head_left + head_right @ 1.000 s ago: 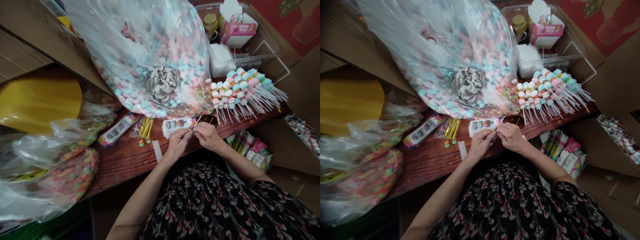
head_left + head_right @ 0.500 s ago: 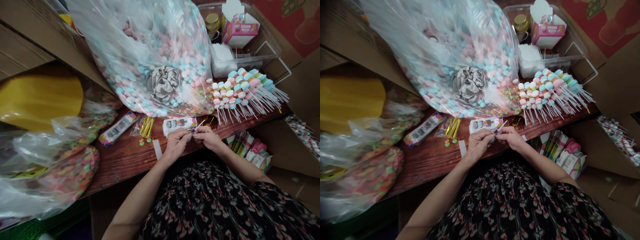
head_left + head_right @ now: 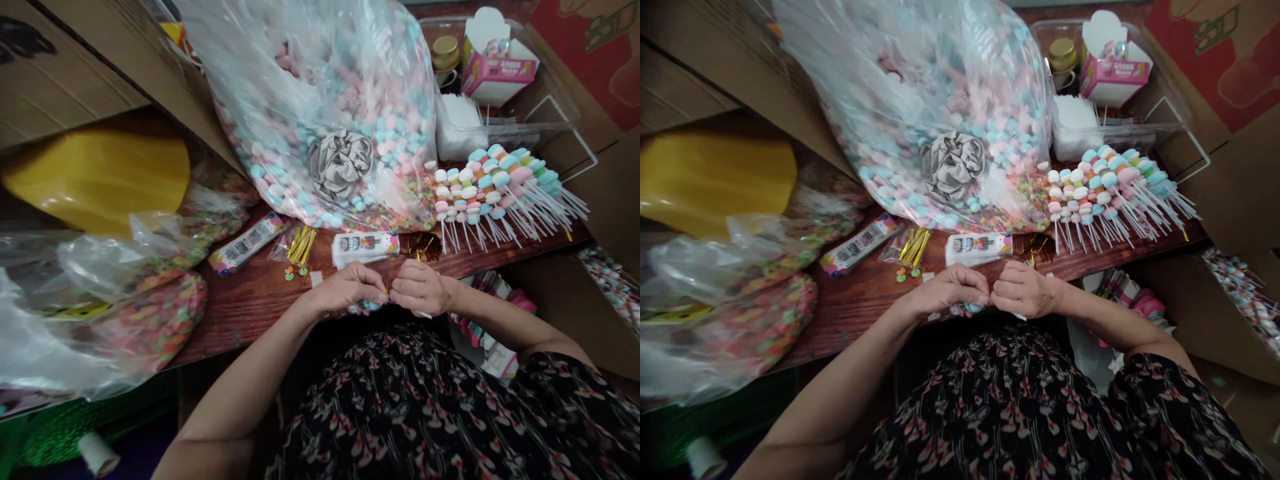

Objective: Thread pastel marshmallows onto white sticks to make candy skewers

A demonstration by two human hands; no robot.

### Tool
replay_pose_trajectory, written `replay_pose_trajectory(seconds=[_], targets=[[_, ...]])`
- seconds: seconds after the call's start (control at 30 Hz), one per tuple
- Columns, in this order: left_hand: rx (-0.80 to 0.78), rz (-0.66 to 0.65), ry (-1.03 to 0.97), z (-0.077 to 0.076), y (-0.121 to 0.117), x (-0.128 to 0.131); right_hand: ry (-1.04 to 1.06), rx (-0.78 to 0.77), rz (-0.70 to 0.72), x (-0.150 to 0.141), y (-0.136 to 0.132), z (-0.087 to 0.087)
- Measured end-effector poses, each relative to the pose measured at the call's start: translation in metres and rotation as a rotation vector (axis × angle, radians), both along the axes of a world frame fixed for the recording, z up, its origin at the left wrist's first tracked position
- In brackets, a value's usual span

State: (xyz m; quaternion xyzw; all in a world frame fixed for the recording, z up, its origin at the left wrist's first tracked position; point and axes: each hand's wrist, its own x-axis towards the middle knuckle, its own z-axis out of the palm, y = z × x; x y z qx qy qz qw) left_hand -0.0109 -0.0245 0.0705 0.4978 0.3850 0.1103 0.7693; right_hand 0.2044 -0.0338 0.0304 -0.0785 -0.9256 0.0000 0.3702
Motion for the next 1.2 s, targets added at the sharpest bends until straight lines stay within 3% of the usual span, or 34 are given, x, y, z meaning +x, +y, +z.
replay_pose_trajectory(seconds=[0.1, 0.3, 0.5, 0.63, 0.8, 0.87, 0.97, 1.03, 1.1, 1.13, 1.2], targets=[[-0.18, -0.116, 0.007, -0.002, -0.003, -0.003, -0.046, 0.153, 0.09, 0.0, -0.003, 0.011], [-0.237, -0.29, -0.041, -0.007, -0.007, -0.006, -0.035, 0.246, 0.237, -0.007, -0.008, 0.027], [-0.19, -0.368, -0.045, -0.005, -0.006, -0.006, -0.182, 0.184, 0.217, -0.015, -0.011, 0.032], [-0.15, -0.35, -0.083, -0.003, -0.001, -0.008, -0.311, 0.138, 0.15, -0.022, -0.012, 0.038], [0.085, -0.521, 0.028, 0.014, 0.022, -0.031, -0.325, 0.104, 0.04, -0.032, -0.02, 0.051], [0.364, -0.442, 0.194, 0.032, 0.023, -0.041, -0.34, 0.092, -0.025, -0.035, -0.016, 0.051], [0.959, -0.062, 0.427, 0.061, 0.0, -0.04, -0.347, 0.017, -0.198, -0.036, 0.008, 0.045], [1.161, -0.008, 0.46, 0.066, -0.021, -0.031, -0.274, -0.113, -0.322, -0.035, 0.026, 0.043], [1.142, -0.092, 0.367, 0.054, -0.033, -0.021, -0.111, -0.314, -0.38, -0.038, 0.034, 0.044], [1.079, -0.066, 0.305, 0.043, -0.033, -0.018, -0.027, -0.446, -0.365, -0.042, 0.032, 0.044], [0.893, 0.194, 0.211, 0.019, -0.025, -0.017, 0.081, -0.746, -0.279, -0.051, 0.021, 0.043]])
